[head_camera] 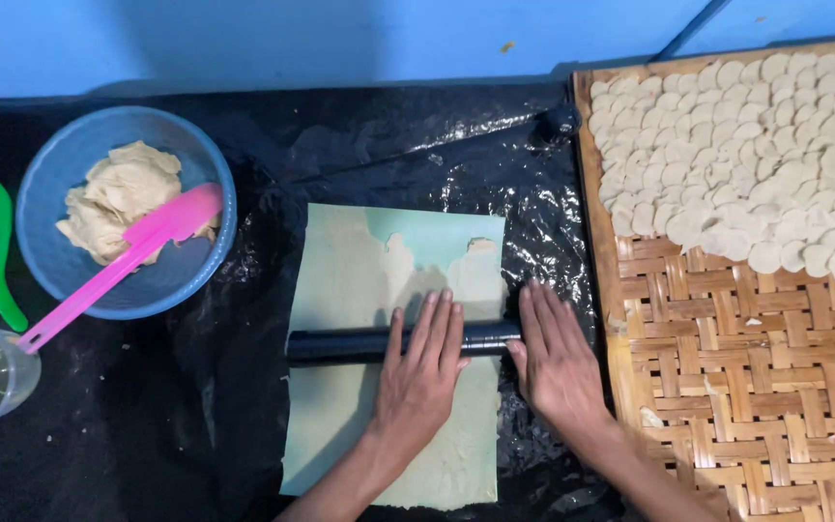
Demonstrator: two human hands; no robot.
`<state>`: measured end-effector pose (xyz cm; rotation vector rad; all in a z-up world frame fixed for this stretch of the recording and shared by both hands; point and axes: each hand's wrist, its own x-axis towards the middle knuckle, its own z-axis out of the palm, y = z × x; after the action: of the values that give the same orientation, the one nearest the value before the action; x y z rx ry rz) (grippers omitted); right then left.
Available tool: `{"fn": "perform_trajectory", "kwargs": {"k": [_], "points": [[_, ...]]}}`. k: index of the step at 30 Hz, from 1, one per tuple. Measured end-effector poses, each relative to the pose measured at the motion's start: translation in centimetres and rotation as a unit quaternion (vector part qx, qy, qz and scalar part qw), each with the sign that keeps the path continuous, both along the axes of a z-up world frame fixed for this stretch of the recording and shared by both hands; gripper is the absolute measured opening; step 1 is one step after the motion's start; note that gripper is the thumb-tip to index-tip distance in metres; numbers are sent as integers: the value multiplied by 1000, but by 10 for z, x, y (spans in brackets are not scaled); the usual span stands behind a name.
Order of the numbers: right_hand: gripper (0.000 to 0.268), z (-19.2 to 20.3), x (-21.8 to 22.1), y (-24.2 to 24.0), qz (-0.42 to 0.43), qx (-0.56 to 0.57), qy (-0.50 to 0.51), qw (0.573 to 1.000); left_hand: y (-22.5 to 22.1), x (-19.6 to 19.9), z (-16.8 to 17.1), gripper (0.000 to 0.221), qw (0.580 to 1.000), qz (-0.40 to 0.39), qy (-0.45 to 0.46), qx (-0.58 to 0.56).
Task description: Rolling out dough and spreading it on a surface using a spatula and roller for chip production.
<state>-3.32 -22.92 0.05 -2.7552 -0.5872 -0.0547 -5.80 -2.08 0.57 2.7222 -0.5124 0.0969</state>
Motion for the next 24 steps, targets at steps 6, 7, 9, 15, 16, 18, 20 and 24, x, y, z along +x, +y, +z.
{"fn": "perform_trajectory", "kwargs": {"k": [6,7,9,15,16,18,20,24], "points": [[65,-5,55,11,-2,-31,29,999,-3,55,-4,75,999,36,36,7],[65,-7,67,13,-2,-32,29,999,-2,69,-5,75,999,37,36,6],[64,-10,87,18,-17,-18,56,998,0,93,-7,76,998,45,34,14],[65,4,92,25,-32,21,20,999,3,106,2,80,998,53,14,4],[65,5,77,23,-34,20,18,999,2,89,1,80,999,51,12,3],[69,6,44,22,-28,5,9,1000,1,49,-3,83,999,31,-7,-17],[69,6,18,16,-27,0,28,999,-3,19,-15,82,1000,26,16,7],[64,13,-2,12,-35,-31,31,998,-5,11,-15,79,997,35,43,47]]}}
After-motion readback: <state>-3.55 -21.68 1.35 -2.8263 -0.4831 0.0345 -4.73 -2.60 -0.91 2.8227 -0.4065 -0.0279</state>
